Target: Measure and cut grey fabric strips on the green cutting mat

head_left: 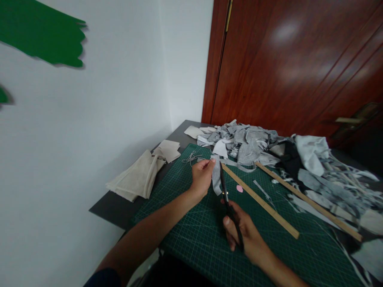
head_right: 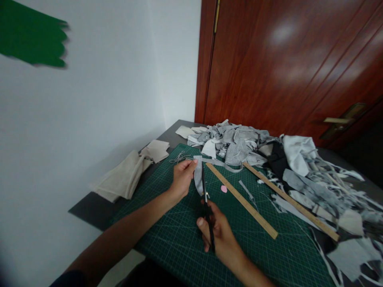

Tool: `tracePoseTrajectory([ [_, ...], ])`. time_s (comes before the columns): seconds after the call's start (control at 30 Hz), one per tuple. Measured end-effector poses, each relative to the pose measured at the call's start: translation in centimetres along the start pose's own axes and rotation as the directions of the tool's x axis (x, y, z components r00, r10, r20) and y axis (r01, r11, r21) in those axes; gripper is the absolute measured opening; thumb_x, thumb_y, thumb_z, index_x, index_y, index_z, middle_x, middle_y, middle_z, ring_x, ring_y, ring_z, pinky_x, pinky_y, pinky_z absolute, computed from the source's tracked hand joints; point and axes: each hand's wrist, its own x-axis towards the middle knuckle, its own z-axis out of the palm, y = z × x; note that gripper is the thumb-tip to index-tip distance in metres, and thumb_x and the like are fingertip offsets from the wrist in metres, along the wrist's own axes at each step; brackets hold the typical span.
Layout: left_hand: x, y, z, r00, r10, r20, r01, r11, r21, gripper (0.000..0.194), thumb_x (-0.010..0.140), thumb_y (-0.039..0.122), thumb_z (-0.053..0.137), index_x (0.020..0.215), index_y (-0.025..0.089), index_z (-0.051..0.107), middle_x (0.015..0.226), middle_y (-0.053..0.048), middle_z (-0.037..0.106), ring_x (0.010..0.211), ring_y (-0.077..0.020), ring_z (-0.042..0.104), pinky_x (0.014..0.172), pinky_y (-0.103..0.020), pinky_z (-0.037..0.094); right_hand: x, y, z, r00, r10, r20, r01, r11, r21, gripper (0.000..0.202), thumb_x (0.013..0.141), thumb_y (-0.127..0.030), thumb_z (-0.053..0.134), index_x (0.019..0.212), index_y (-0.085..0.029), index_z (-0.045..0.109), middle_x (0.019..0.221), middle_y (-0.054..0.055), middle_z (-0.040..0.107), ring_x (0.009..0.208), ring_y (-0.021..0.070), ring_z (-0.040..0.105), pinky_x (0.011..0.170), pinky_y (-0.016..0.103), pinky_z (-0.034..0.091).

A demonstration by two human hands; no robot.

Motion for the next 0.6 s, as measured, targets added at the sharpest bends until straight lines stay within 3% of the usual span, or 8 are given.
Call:
tracePoseTrajectory([
  [0.6, -0.15, 0.2, 0.08, 1.0, 0.005, -0.015, -0.005, 1.0, -0.011, 0.044, 0.074, 0.053, 0.082, 0.061, 0.015, 0.064, 0.056, 0.004, 0.049, 0.053, -0.0081, 0.038, 0.052, -0.023, 0.03, 0.06, -0.29, 0.04, 1.0, 0.024, -0.013, -0.024, 1.0, -0.013, 0.088, 0.084, -0.077, 0.064, 0.14, -0.012, 0.042, 0.051, -0.013, 0.043, 0.037, 0.0097, 0.039, 0.038, 0.022, 0.038],
])
